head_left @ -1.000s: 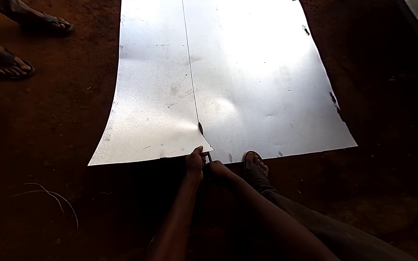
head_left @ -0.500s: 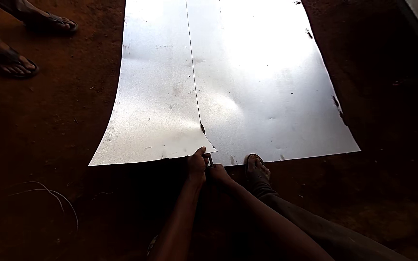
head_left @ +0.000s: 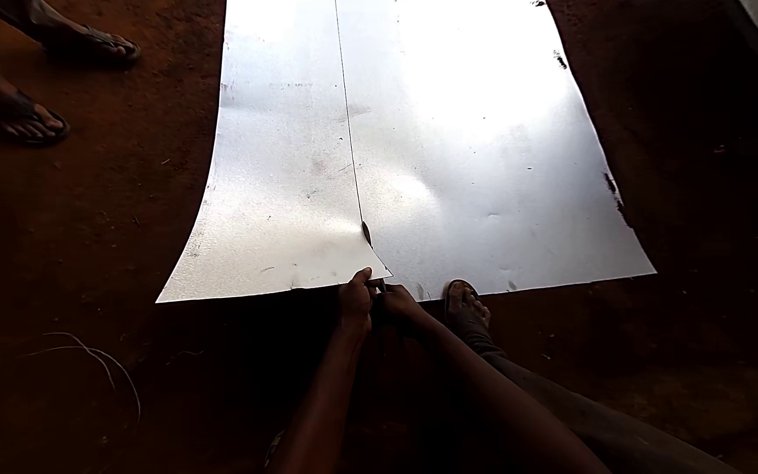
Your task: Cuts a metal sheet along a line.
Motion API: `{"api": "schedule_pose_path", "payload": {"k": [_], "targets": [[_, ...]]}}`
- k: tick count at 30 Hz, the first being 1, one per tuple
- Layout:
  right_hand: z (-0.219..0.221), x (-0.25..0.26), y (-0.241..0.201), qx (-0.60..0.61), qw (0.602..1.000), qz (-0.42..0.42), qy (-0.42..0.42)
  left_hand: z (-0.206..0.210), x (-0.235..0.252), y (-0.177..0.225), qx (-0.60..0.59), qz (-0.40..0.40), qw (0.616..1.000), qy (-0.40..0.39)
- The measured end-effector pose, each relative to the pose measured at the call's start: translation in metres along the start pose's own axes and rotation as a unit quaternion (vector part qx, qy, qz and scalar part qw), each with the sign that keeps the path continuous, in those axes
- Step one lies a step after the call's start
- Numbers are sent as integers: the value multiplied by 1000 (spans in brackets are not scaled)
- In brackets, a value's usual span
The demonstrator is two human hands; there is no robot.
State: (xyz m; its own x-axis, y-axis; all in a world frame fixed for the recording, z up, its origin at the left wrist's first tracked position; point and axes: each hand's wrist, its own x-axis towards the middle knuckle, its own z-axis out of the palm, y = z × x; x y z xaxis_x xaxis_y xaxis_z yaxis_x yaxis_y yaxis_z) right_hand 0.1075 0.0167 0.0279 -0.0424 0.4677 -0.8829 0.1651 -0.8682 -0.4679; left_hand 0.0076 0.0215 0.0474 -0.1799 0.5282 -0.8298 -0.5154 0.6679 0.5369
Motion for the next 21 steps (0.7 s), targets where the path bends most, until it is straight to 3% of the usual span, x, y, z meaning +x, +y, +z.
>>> {"api": "schedule_pose_path", "payload": {"k": [5, 11, 21], "targets": [[-2, 8, 0, 59, 997, -3, -40, 1, 0, 2, 9, -5, 1000, 8], [-16, 21, 10, 11, 998, 50, -28, 1, 1, 3, 3, -6, 1000, 6], [-5, 20, 12, 59, 994, 72, -52, 2, -1, 3, 3, -6, 1000, 6]]}}
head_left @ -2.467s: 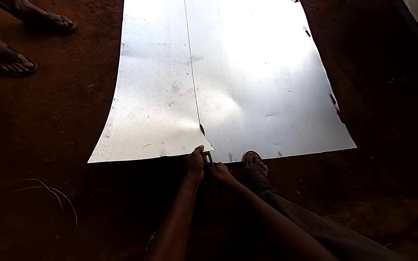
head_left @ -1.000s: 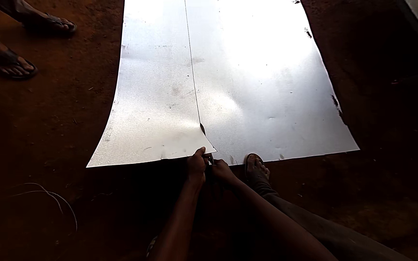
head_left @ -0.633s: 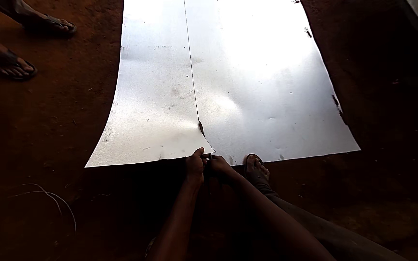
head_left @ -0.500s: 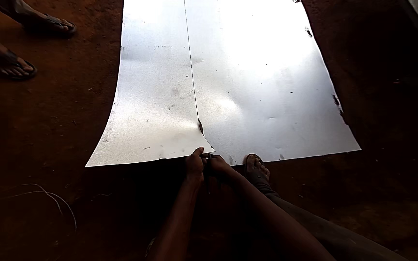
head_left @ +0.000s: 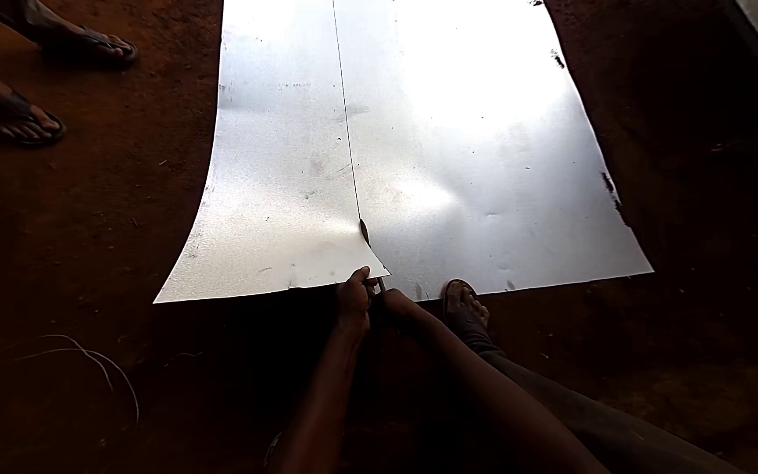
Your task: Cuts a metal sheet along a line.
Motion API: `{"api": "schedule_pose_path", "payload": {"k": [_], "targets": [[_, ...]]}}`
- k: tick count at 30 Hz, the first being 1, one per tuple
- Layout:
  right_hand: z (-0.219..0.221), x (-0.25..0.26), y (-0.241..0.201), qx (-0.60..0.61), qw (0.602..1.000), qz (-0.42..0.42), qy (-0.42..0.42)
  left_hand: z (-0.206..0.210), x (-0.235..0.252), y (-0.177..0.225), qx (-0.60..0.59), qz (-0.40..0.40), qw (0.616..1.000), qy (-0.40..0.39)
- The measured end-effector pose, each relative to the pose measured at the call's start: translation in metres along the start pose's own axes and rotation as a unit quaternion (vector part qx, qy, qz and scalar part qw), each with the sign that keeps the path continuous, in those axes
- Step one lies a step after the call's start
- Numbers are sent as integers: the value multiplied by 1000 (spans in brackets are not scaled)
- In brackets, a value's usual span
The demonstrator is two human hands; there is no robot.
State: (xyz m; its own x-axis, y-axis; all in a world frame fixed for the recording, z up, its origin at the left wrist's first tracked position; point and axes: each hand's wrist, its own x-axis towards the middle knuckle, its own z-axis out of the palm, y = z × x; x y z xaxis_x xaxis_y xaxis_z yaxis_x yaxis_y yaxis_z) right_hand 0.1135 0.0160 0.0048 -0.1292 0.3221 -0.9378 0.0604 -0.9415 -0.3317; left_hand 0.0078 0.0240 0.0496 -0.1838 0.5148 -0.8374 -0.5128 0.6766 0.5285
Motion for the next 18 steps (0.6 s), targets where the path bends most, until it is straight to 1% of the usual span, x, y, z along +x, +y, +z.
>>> {"api": "schedule_pose_path", "payload": {"k": [1, 3, 7, 10, 11, 13, 15, 17, 18], "targets": [[-1, 1, 0, 1, 1000, 5, -10, 0, 1, 0, -1, -1, 1000, 0], [-1, 2, -1, -2, 1000, 16, -1, 0, 2, 0, -3, -4, 1000, 0], [8, 1, -1, -66, 995, 15, 67, 1, -2, 2, -6, 2, 1000, 2], [16, 4, 6, -80, 989, -1, 121, 3, -7, 6, -14, 11, 1000, 2], [15, 4, 7, -86, 988, -6, 127, 4, -8, 7, -15, 11, 1000, 1], [10, 4, 10, -116, 985, -39, 118, 5, -10, 9, -15, 7, 1000, -1], [2, 1, 12, -173, 979, -72, 82, 4, -10, 10, -13, 6, 1000, -5], [-3, -5, 13, -196, 976, -76, 54, 3, -9, 9, -15, 7, 1000, -7], [-4, -7, 11, -182, 979, -74, 51, 4, -9, 10, -16, 8, 1000, -6]]}}
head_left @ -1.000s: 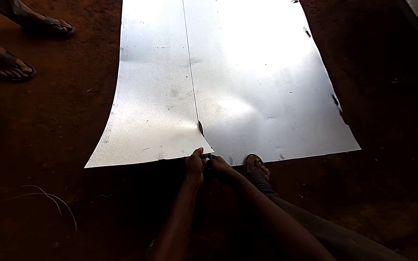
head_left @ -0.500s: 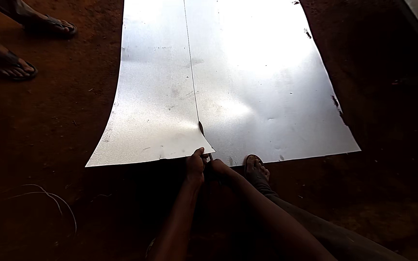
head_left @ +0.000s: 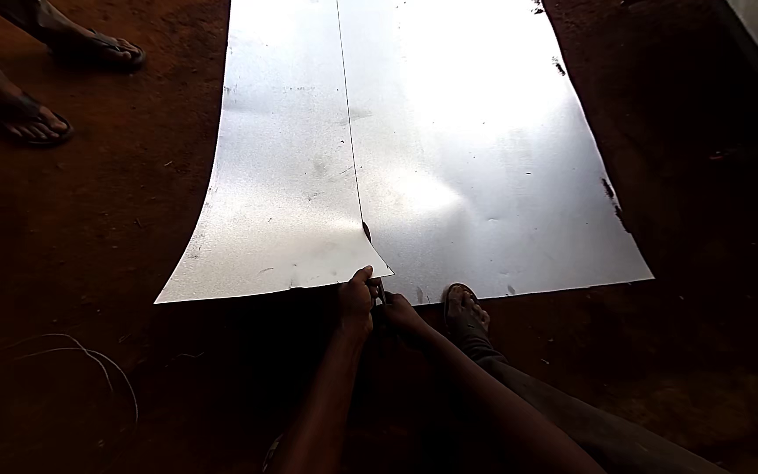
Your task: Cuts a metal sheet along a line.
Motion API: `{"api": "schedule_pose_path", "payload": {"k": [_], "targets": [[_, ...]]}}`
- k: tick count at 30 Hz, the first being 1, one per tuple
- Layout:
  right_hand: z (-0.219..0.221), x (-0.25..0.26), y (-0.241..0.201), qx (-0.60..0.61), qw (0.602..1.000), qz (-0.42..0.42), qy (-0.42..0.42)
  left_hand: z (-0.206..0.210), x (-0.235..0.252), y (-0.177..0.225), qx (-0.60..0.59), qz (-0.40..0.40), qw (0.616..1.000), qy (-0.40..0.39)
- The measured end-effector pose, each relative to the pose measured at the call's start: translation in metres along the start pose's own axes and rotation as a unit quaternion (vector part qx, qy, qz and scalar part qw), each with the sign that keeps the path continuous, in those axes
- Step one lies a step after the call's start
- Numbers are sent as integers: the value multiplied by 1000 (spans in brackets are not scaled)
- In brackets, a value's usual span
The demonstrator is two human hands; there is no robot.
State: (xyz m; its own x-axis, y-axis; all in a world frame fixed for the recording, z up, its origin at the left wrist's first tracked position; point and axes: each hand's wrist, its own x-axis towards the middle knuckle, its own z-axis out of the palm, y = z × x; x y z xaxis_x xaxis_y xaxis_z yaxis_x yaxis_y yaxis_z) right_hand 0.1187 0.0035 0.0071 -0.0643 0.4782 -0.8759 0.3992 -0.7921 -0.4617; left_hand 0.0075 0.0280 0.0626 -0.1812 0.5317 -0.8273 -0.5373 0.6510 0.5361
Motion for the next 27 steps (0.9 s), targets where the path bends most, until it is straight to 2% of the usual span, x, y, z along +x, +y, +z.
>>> {"api": "schedule_pose_path", "payload": {"k": [7, 11, 16, 20, 27], "targets": [[3, -10, -20, 145, 989, -22, -6, 2, -3, 0, 3, 13, 1000, -3], [-10, 7, -21, 205, 978, -14, -43, -1, 1, 1, 9, 6, 1000, 0], [-6, 8, -21, 157, 986, 38, -27, 2, 2, 0, 4, 5, 1000, 0], [-3, 14, -16, 202, 978, 41, -25, 2, 2, 1, -2, 6, 1000, -1], [2, 3, -28, 179, 980, 84, -33, 3, 4, 0, -14, 3, 1000, 3]]}}
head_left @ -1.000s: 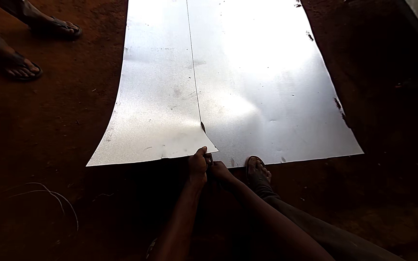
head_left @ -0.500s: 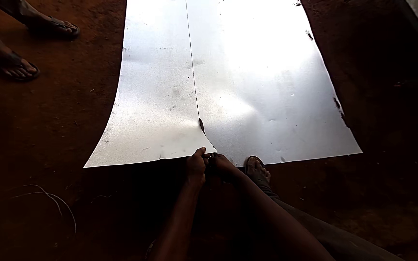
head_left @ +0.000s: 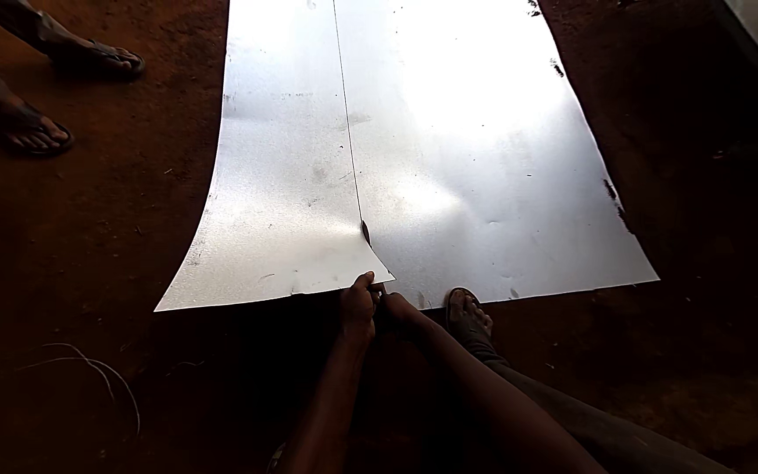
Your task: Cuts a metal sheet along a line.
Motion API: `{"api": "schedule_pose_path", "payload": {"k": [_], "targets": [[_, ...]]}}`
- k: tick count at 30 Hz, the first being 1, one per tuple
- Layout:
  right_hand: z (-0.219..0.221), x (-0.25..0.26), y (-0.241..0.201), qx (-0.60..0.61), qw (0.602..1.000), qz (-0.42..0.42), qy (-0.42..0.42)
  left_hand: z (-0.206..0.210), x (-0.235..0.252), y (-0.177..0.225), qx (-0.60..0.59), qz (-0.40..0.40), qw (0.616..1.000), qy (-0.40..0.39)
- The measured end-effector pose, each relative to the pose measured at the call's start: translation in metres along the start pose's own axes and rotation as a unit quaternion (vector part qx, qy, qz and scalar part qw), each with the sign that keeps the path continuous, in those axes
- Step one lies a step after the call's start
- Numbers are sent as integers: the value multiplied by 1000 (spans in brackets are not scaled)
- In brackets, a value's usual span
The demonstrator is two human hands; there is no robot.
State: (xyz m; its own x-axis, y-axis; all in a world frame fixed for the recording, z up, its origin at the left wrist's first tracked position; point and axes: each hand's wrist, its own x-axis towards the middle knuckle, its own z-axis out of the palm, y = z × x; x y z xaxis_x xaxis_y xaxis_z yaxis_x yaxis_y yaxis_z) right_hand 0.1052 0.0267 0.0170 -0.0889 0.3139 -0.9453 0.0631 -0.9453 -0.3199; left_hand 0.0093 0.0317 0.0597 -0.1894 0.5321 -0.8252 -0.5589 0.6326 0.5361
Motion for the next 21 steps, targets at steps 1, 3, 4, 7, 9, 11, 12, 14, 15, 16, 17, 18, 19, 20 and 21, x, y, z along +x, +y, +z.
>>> {"api": "schedule_pose_path", "payload": {"k": [1, 3, 4, 7, 9, 11, 12, 14, 15, 16, 17, 18, 19, 20, 21], "targets": [[1, 0, -1, -7, 1000, 5, 17, 0, 0, 1, 0, 1, 1000, -1], [3, 3, 2, -11, 998, 3, 59, 2, -2, 4, -5, 6, 1000, -1], [5, 5, 5, -22, 997, -1, 80, 2, -3, 5, -8, 8, 1000, -2], [4, 15, 14, -75, 992, -38, 98, 4, -7, 8, -10, 9, 1000, -4], [-3, 18, 19, -147, 982, -76, 94, 5, -9, 9, -9, 6, 1000, -6], [-9, 18, 17, -173, 976, -97, 90, 4, -9, 9, -13, 2, 1000, -6], [-11, 16, 15, -161, 978, -106, 77, 4, -8, 8, -16, 1, 1000, -5], [-12, 14, 12, -124, 982, -129, 53, 4, -7, 8, -15, 2, 1000, -6], [-11, 12, 11, -111, 983, -137, 40, 4, -8, 8, -14, 4, 1000, -10], [-10, 9, 8, -98, 984, -144, 28, 4, -9, 8, -12, 7, 1000, -12], [-8, 6, 4, -79, 985, -149, 18, 4, -9, 9, -12, 9, 1000, -13], [-6, 2, -1, -54, 987, -153, 10, 5, -9, 9, -10, 9, 1000, -13], [-5, 1, -6, -27, 988, -154, 2, 5, -9, 8, -10, 9, 1000, -14], [-7, 4, -10, -2, 988, -153, -11, 5, -9, 8, -9, 7, 1000, -13], [-8, 7, -12, 12, 990, -139, -17, 3, -8, 8, -8, 7, 1000, -13]]}}
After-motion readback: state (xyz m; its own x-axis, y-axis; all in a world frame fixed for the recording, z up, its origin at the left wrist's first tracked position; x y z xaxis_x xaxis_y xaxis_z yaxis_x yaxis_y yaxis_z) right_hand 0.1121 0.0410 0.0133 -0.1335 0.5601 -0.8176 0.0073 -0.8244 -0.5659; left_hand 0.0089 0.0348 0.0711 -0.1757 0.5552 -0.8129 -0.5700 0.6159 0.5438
